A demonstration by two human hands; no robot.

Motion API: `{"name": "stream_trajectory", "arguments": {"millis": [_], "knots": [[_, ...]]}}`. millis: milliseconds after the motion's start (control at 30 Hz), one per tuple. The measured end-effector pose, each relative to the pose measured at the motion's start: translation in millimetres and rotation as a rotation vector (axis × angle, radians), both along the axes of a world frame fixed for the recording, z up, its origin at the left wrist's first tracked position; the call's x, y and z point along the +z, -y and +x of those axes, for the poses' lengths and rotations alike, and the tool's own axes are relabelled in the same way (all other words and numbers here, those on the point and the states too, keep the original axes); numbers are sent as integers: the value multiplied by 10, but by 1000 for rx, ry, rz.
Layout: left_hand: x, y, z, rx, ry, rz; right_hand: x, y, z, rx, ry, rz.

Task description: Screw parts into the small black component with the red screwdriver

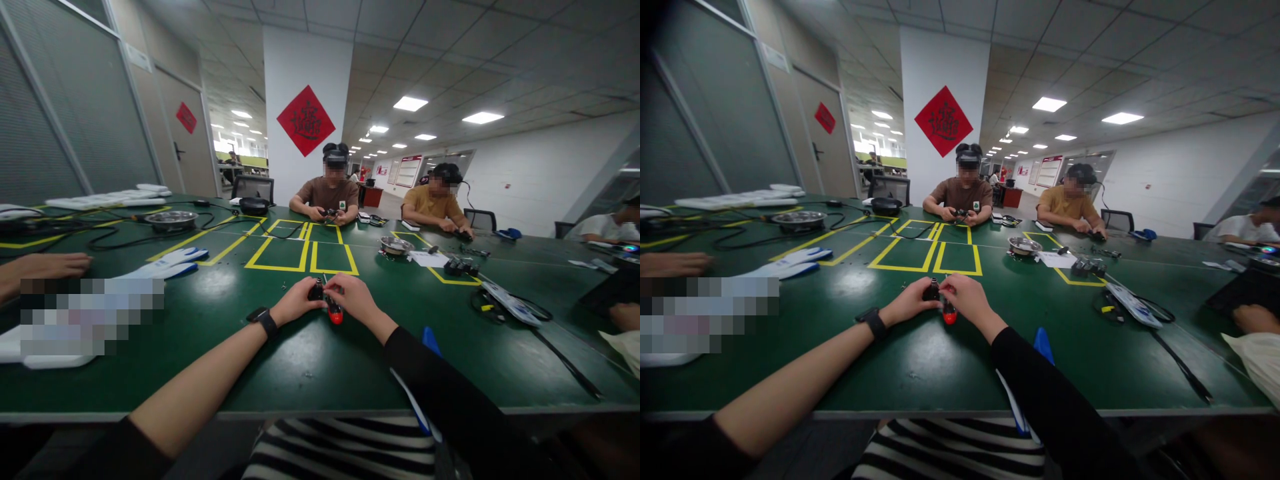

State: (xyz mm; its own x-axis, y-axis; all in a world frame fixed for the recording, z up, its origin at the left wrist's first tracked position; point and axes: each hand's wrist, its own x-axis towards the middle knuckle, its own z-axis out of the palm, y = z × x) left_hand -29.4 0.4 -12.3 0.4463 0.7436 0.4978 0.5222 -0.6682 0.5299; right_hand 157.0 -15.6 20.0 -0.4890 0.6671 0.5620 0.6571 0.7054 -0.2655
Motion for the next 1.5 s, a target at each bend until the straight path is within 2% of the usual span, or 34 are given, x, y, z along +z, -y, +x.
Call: {"name": "stream_trajectory", "arguments": {"millis": [67,267,633,967,1200,1500], "knots": [[9,1,-4,-13,-5,-2,6,-29,63,-15,4,-26],[18,13,-18,13,-39,-3,-72,-101,141,95,196,-159],[49,58,0,81,-101,9,-121,-131,85,98,353,-96],[77,63,12,64,-95,-21,-108,-63,149,116,127,-251],[85,69,28,56,-83,-31,-11,-25,124,58,77,-144],[90,72,5,33,-94,-36,20,-1,95,63,-56,-121]]}}
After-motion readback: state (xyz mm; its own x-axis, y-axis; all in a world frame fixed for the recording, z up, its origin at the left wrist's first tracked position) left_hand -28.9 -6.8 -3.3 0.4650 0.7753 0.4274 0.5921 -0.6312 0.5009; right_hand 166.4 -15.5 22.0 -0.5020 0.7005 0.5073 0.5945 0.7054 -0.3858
